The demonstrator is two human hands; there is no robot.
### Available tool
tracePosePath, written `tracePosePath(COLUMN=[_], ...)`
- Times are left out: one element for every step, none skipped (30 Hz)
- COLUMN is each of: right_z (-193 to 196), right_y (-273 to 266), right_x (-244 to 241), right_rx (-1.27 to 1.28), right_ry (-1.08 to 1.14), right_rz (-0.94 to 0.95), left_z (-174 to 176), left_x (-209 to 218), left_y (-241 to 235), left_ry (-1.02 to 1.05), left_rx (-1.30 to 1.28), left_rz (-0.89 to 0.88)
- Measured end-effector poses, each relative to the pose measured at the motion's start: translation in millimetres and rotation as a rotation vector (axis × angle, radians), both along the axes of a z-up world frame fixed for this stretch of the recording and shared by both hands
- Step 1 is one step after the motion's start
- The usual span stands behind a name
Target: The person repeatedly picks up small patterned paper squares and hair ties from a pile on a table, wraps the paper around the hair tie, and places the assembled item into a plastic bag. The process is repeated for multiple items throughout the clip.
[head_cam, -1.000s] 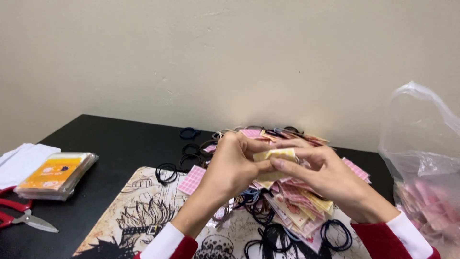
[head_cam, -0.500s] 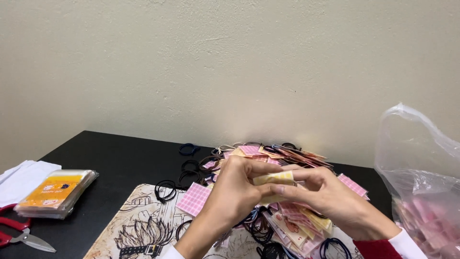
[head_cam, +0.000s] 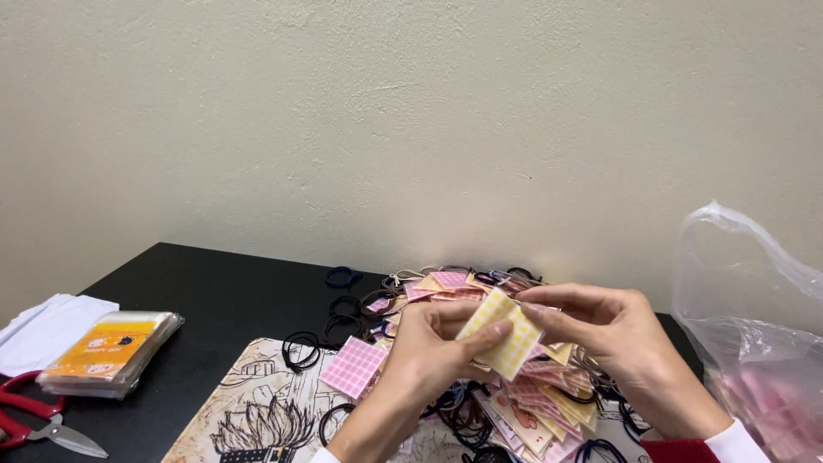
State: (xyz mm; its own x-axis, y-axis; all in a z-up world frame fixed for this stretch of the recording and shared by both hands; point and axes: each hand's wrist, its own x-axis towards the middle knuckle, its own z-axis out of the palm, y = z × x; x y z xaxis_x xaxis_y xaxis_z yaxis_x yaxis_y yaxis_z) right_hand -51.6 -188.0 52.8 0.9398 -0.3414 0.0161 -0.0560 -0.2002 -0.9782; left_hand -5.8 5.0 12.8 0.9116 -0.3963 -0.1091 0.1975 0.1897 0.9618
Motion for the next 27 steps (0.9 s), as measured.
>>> tracePosePath(right_z=[-0.3, 5.9, 12.1, 18.5, 12.2, 5.9, -0.2, -5.0, -9.8, -14.6, -16.5, -18.4, -20.5, -22.7, -24.4, -26.0, -25.0, -24.0, -23.3, -22.1, -20.7, -19.4, -15.5, -11.6, -7.7, -2.0, 3.3], right_y=[-1.0, 2.6, 7.6, 12.7, 6.6, 0.5, -6.2, -9.0, -12.9, -17.1, -16.5, -16.4, -16.9, -17.6, -18.2, -18.8, -18.7, -18.5, -18.2, -18.6, -19.2, -19.8, -18.3, -16.7, -14.8, -9.8, -4.6], right_x=[0.4, -3.5, -6.2, -9.0, -5.0, -0.8, 2.9, 6.2, 8.7, 11.3, 11.3, 11.3, 11.1, 11.9, 12.8, 13.7, 13.3, 12.9, 12.4, 12.3, 12.5, 12.7, 11.8, 10.8, 9.9, 6.0, 2.1], right_rx=[-0.011, -0.013, -0.044, -0.075, -0.072, -0.086, -0.099, -0.096, -0.130, -0.164, -0.165, -0.152, -0.138, -0.139, -0.128, -0.116, -0.117, -0.200, -0.283, -0.284, -0.249, -0.215, -0.217, -0.202, -0.187, -0.189, -0.163], right_ry=[-0.019, -0.017, 0.004, 0.025, 0.025, -0.021, -0.068, -0.068, -0.068, -0.068, -0.068, -0.053, -0.039, -0.039, 0.005, 0.049, 0.048, 0.064, 0.082, 0.082, 0.029, -0.024, -0.026, -0.033, -0.039, -0.040, -0.061], right_rz=[0.002, 0.004, -0.028, -0.061, -0.054, 0.006, 0.064, 0.069, 0.110, 0.152, 0.150, 0.225, 0.298, 0.294, 0.361, 0.428, 0.425, 0.423, 0.421, 0.418, 0.394, 0.369, 0.367, 0.244, 0.123, 0.122, 0.069], left_z=[-7.7, -4.1, 0.0, 4.3, -2.6, -9.4, -16.0, -18.2, -20.5, -23.0, -19.6, -16.3, -13.0, -12.7, -11.9, -11.0, -10.9, -10.8, -11.0, -9.1, -7.0, -4.9, -3.9, -2.9, -1.9, 0.5, 2.7], left_x=[3.2, 0.5, -1.7, -4.0, -1.3, 1.3, 4.0, 5.4, 6.8, 8.3, 7.1, 5.9, 4.8, 3.3, 2.0, 0.7, 1.0, 1.3, 1.3, 0.8, 0.6, 0.3, 0.6, 0.9, 0.9, -0.4, -1.7], left_y=[-1.7, -0.2, 2.9, 6.3, 5.7, 5.2, 4.0, 3.3, 1.4, -0.9, 0.5, 1.5, 1.8, 2.9, 4.2, 5.6, 4.9, 4.2, 3.8, 4.0, 4.0, 4.1, 4.2, 4.5, 5.1, 5.6, 6.3], left_ry=[-0.044, -0.043, -0.004, 0.035, 0.036, -0.029, -0.095, -0.094, -0.111, -0.129, -0.128, -0.152, -0.177, -0.177, -0.194, -0.211, -0.213, -0.210, -0.204, -0.205, -0.173, -0.140, -0.142, -0.127, -0.112, -0.113, -0.062], left_rx=[0.008, 0.006, 0.013, 0.019, 0.021, -0.008, -0.037, -0.034, -0.065, -0.096, -0.098, -0.056, -0.014, -0.015, -0.013, -0.011, -0.012, 0.005, 0.023, 0.022, 0.047, 0.072, 0.071, 0.066, 0.060, 0.059, 0.019], left_rz=[-0.054, -0.051, -0.088, -0.125, -0.118, -0.152, -0.188, -0.183, -0.193, -0.204, -0.206, -0.200, -0.196, -0.200, -0.210, -0.220, -0.223, -0.213, -0.202, -0.205, -0.161, -0.117, -0.119, -0.086, -0.052, -0.053, -0.053])
